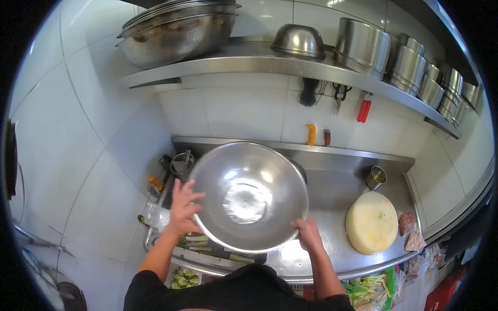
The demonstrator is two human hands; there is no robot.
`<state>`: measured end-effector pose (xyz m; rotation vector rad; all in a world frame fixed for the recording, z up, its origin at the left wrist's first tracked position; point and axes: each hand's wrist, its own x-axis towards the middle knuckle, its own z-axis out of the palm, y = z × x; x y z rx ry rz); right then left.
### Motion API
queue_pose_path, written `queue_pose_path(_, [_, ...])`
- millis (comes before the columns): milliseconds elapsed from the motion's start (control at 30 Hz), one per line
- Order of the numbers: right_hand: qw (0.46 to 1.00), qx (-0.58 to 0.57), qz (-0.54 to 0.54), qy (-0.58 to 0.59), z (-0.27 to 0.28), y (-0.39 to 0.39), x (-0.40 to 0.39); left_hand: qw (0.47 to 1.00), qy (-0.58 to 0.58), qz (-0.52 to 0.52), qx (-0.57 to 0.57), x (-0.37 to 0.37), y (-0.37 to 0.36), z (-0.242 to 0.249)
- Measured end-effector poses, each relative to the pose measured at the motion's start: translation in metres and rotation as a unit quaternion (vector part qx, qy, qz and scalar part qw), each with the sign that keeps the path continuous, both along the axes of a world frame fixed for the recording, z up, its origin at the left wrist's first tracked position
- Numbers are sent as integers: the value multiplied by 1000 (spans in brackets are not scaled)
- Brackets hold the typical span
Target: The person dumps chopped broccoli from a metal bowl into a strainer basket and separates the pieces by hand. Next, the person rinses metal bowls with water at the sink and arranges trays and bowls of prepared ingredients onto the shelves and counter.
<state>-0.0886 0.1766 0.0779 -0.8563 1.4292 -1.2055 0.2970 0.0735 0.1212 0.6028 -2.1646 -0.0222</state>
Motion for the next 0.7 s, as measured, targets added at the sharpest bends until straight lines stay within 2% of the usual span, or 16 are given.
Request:
queue_pose_path(67, [983,-11,57,-174,45,-16,33,994,96,-1,-45,22,9,31])
queue_pose_path(100, [962,-23,122,-242,42,-27,37,985,158,11,-68,31,11,46])
queue_pose_path(133, [933,-34,185,-308,39,-37,40,967,230,87,-64,40,9,58])
queue_pose_path(167, [931,-74,217,-284,59,-39,56,938,299,163,-60,52,8,67])
queue_pose_path(200, [926,-114,249,-260,76,-37,71,919,342,194,3,69,11,78])
queue_pose_path(233, [933,-104,269,-214,71,-37,77,893,384,223,66,90,15,90])
queue_pose_path(267, [938,-95,286,-169,59,-40,80,912,374,166,19,121,11,103])
queue_pose_path(300, [941,-87,302,-124,46,-42,81,902,393,180,23,157,13,115])
queue_pose_path(333, [944,-52,304,-114,31,-38,79,872,440,212,-42,167,17,139])
queue_pose_path(367, [944,-18,306,-121,9,-33,73,880,396,249,-80,199,26,165])
queue_pose_path(400, [943,17,307,-129,-17,-25,64,869,418,226,-137,239,23,185])
queue_pose_path(433, [940,53,307,-136,-38,-15,55,840,472,232,-130,256,31,221])
queue_pose_path(500, [948,107,239,-183,-72,8,34,823,387,307,-280,294,35,290])
queue_pose_path(533, [948,133,206,-205,-85,22,23,816,421,347,-191,298,39,328])
queue_pose_path(633, [954,164,99,-231,-121,59,-5,784,202,419,-412,219,60,418])
queue_pose_path(700, [953,175,48,-242,-139,78,-16,765,145,441,-446,207,54,459])
